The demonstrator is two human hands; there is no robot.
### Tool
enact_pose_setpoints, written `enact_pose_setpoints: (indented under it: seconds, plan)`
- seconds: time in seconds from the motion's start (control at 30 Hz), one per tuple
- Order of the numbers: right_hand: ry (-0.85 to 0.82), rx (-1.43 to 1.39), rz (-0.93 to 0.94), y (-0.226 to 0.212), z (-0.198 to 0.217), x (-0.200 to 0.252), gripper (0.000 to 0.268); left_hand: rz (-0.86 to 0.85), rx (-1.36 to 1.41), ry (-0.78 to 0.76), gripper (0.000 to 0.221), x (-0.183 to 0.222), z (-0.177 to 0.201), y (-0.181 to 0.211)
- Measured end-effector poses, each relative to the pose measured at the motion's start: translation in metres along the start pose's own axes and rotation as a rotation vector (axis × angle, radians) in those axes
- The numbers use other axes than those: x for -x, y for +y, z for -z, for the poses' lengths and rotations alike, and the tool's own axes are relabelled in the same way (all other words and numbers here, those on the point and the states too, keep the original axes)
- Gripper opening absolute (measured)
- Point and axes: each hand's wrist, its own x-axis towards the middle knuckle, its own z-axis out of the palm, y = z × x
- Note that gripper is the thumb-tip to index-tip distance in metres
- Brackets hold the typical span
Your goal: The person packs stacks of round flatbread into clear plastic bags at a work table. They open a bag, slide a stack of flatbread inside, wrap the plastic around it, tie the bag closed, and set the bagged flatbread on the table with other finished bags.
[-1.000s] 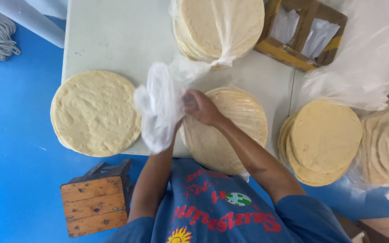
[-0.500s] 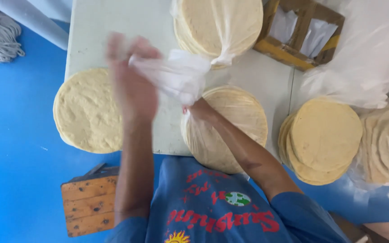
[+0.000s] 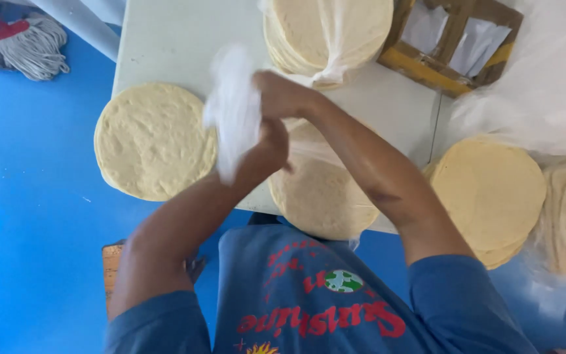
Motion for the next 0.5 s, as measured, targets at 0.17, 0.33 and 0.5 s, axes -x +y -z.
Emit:
enact_pose_setpoints:
  seconds: [0.17,0.33,0.5]
  plan:
    - [0.442,-0.890,-0.369,0.177,-0.024,0.007,0.008,-0.137,-0.593,0.146,0.054,-0.092,-0.118,0.023]
    - [0.564,-1.377,-0.494,0.227,-0.049,0.017,0.012,-0.382,-0.504,0.771,0.015,-0.064,-0.118,-0.004]
    - [0.774,-1.460,-0.397,0.209,-0.049,0.005,0.010,-0.129,0.229,0.905,0.006,-0.074,-0.132,-0.021]
